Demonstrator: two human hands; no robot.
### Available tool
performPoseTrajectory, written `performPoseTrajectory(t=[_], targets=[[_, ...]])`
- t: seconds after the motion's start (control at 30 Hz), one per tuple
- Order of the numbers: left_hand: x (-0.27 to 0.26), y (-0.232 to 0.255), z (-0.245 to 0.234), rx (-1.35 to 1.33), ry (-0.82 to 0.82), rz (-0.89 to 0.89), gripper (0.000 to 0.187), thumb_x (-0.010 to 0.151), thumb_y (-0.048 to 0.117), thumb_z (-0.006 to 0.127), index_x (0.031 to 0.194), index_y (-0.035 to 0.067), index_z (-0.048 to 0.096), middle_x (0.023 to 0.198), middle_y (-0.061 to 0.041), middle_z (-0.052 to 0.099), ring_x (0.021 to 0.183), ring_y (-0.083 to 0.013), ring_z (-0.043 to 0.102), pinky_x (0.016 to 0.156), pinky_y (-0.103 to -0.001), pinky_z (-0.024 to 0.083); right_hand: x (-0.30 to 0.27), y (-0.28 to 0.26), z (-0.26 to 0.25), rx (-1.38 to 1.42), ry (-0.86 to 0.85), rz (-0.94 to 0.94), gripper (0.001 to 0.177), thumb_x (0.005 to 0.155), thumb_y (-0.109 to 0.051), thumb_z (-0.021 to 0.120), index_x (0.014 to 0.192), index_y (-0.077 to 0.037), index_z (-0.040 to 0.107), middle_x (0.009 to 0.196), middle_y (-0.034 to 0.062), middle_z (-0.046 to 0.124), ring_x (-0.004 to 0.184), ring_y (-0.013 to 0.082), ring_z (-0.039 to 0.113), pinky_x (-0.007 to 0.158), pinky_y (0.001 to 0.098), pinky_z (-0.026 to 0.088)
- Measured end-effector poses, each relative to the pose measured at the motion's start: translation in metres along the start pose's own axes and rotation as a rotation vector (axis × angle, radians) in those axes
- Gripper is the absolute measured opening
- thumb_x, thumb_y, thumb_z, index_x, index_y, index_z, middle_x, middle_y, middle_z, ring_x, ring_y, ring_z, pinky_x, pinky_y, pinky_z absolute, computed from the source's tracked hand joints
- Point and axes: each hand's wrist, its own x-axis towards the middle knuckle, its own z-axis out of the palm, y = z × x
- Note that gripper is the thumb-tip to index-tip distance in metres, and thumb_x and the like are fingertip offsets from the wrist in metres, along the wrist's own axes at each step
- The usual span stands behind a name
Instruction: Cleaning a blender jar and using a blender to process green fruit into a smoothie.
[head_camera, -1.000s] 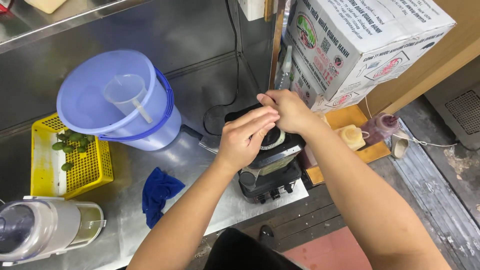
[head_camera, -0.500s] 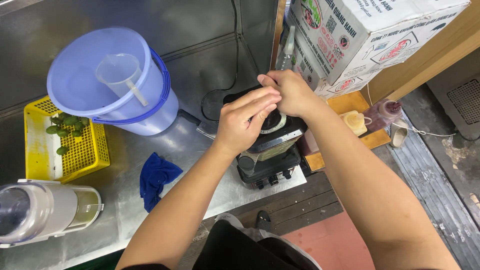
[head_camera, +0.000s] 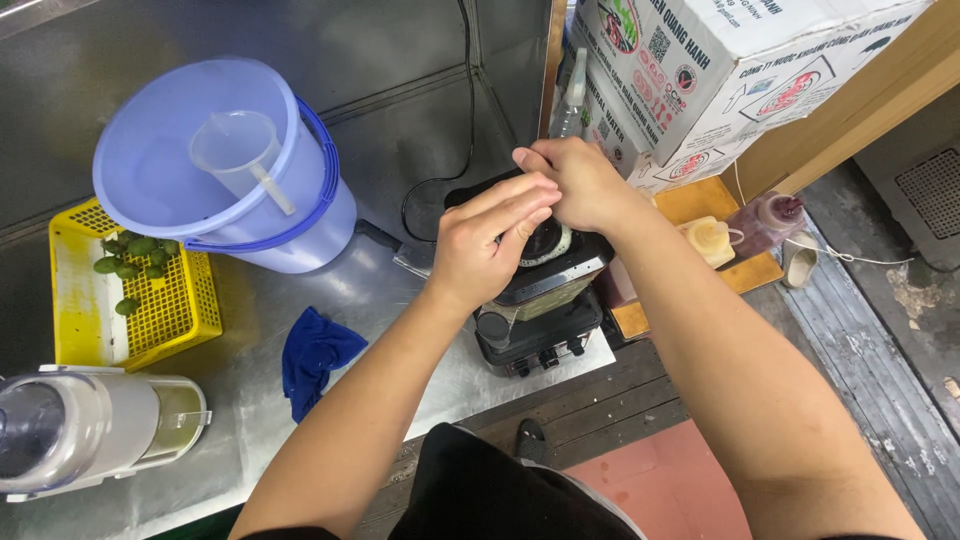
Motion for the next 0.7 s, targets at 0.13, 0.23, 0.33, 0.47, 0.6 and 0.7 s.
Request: performPoseTrajectory(t=[0.13, 0.23, 0.33, 0.47, 0.6, 0.7], targets=[[-0.0001, -0.0003, -0.0007, -0.030, -0.006, -0.008, 0.019, 0.097, -0.001, 0.072, 0.116, 0.002, 0.072, 0.120, -0.010, 0.073, 0.102, -0.0202, 0.077, 0.091, -0.029, 0.065, -0.0014, -0.0032, -0.0013, -0.013, 0.000, 0.024, 0.045, 0.103, -0.043, 0.056, 0.088, -0.002, 0.069, 0.070, 0.0201, 0.067, 0.068, 0.0355, 0.066, 0.073, 0.0439, 0.051], [0.0009, -0.0003, -0.0012, -0.027, -0.015, -0.007, 0.019, 0.097, -0.001, 0.072, 0.116, 0.002, 0.072, 0.120, -0.010, 0.073, 0.102, -0.0202, 0.077, 0.091, -0.029, 0.064, 0.0000, -0.0012, -0.0008, -0.005, -0.001, -0.001, 0.047, 0.103, -0.043, 0.055, 0.086, -0.001, 0.068, 0.071, 0.0196, 0.066, 0.068, 0.0360, 0.065, 0.071, 0.0447, 0.051], [0.0002, -0.0002, -0.0010, -0.020, -0.015, -0.009, 0.018, 0.097, 0.000, 0.073, 0.115, 0.003, 0.072, 0.120, -0.009, 0.074, 0.102, -0.0202, 0.077, 0.090, -0.028, 0.064, -0.0001, 0.0003, -0.0005, -0.020, -0.015, 0.010, 0.047, 0.103, -0.044, 0.056, 0.085, -0.001, 0.068, 0.069, 0.0193, 0.066, 0.065, 0.0353, 0.063, 0.070, 0.0439, 0.051], [-0.0003, 0.0001, -0.0018, -0.019, -0.016, -0.013, 0.018, 0.097, -0.001, 0.073, 0.115, 0.003, 0.072, 0.120, -0.010, 0.073, 0.102, -0.0199, 0.077, 0.090, -0.029, 0.064, 0.0007, 0.0028, 0.0000, 0.004, -0.005, -0.030, 0.048, 0.104, -0.043, 0.057, 0.083, 0.000, 0.066, 0.069, 0.0187, 0.064, 0.064, 0.0339, 0.061, 0.068, 0.0435, 0.050], [-0.0006, -0.0005, -0.0011, -0.021, -0.013, -0.010, 0.018, 0.097, 0.000, 0.073, 0.115, 0.003, 0.072, 0.120, -0.009, 0.074, 0.103, -0.0201, 0.077, 0.091, -0.029, 0.064, 0.0001, 0.0037, 0.0013, 0.020, -0.005, -0.027, 0.047, 0.105, -0.041, 0.056, 0.083, 0.000, 0.066, 0.069, 0.0189, 0.064, 0.064, 0.0339, 0.059, 0.067, 0.0434, 0.050], [0.0004, -0.0015, -0.0012, -0.011, -0.014, 0.001, 0.018, 0.097, 0.000, 0.073, 0.115, 0.003, 0.073, 0.120, -0.009, 0.073, 0.104, -0.0205, 0.077, 0.091, -0.029, 0.065, -0.0006, -0.0002, -0.0004, 0.010, 0.004, -0.023, 0.046, 0.104, -0.041, 0.056, 0.085, -0.001, 0.067, 0.069, 0.0185, 0.065, 0.064, 0.0323, 0.061, 0.068, 0.0429, 0.050]])
